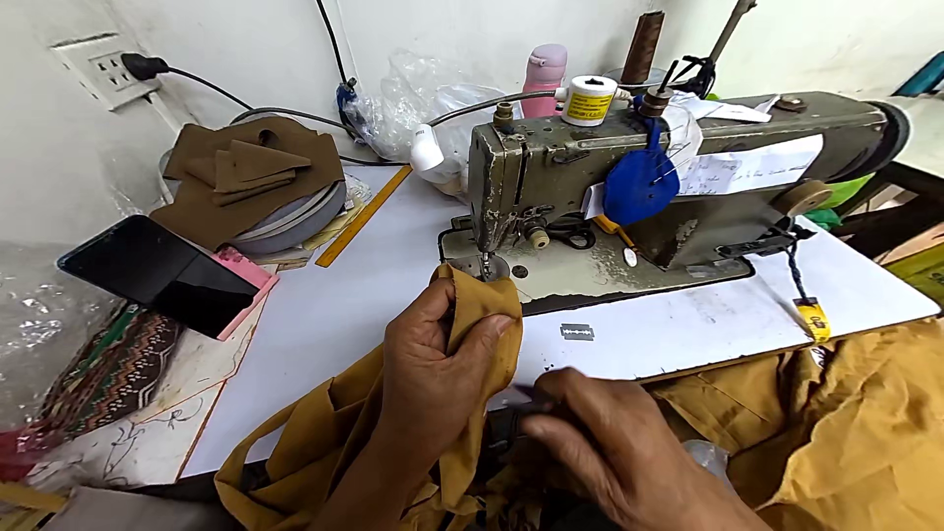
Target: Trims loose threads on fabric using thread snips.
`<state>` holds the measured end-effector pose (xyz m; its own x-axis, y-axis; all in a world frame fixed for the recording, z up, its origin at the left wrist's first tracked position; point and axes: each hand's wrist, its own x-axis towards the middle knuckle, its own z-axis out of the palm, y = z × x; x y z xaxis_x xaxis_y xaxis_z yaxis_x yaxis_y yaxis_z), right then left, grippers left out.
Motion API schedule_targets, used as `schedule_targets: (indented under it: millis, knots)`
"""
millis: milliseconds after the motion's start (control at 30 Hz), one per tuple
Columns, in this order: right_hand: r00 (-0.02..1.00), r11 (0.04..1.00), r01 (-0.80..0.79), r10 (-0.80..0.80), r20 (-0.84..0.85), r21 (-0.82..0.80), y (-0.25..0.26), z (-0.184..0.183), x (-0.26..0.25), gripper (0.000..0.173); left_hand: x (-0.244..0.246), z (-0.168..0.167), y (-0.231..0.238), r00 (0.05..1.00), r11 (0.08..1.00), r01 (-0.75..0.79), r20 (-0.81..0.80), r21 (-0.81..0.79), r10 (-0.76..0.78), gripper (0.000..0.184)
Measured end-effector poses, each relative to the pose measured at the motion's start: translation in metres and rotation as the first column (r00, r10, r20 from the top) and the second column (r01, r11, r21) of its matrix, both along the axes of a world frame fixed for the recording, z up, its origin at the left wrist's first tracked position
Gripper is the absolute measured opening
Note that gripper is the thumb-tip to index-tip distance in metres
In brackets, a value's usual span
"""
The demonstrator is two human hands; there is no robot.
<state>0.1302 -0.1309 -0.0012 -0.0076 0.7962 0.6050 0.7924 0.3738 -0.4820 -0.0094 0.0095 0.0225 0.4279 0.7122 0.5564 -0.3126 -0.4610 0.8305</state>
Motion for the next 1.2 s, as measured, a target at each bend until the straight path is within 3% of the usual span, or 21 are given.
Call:
schedule_targets:
  millis: [100, 733, 833, 933, 967, 1067, 1200]
  knots:
    - [0.998, 0.997, 0.067, -0.068, 0.01, 0.037, 0.008, -0.004, 0.006, 0.036, 0.0, 0.0, 0.0, 1.0, 1.0, 0.014, 0.008, 0.001, -0.014, 0.022]
    - [0.992, 0.996, 0.063, -0.069, 0.103, 0.055, 0.01, -0.003, 0.011, 0.037, 0.0, -0.001, -0.002, 1.0, 1.0, 0.01, -0.006, 0.023, -0.01, 0.021]
    - [0.991, 0.995, -0.088, 0.092, 0.101, -0.044, -0.002, 0.002, 0.001, 0.039, 0.001, -0.003, -0.002, 1.0, 1.0, 0.0, -0.007, 0.024, 0.0, 0.02]
    - [0.934, 0.899, -0.345, 0.357, -0.004, -0.269, -0.024, 0.008, -0.028, 0.038, 0.003, -0.005, 0.003, 1.0, 1.0, -0.019, -0.01, 0.015, 0.019, 0.022]
    - [0.937, 0.902, -0.339, 0.348, -0.017, -0.266, -0.024, 0.008, -0.031, 0.039, 0.003, -0.004, 0.004, 1.0, 1.0, -0.011, -0.007, 0.006, 0.011, 0.023]
    - [0.997, 0.994, -0.078, 0.078, -0.009, -0.073, -0.009, 0.006, -0.012, 0.036, 0.002, -0.001, 0.001, 1.0, 1.0, 0.002, -0.002, -0.009, -0.002, 0.023]
    - [0.996, 0.995, 0.085, -0.085, -0.008, 0.057, 0.008, -0.003, 0.005, 0.035, 0.001, -0.001, 0.0, 1.0, 1.0, 0.01, 0.004, -0.008, -0.01, 0.022]
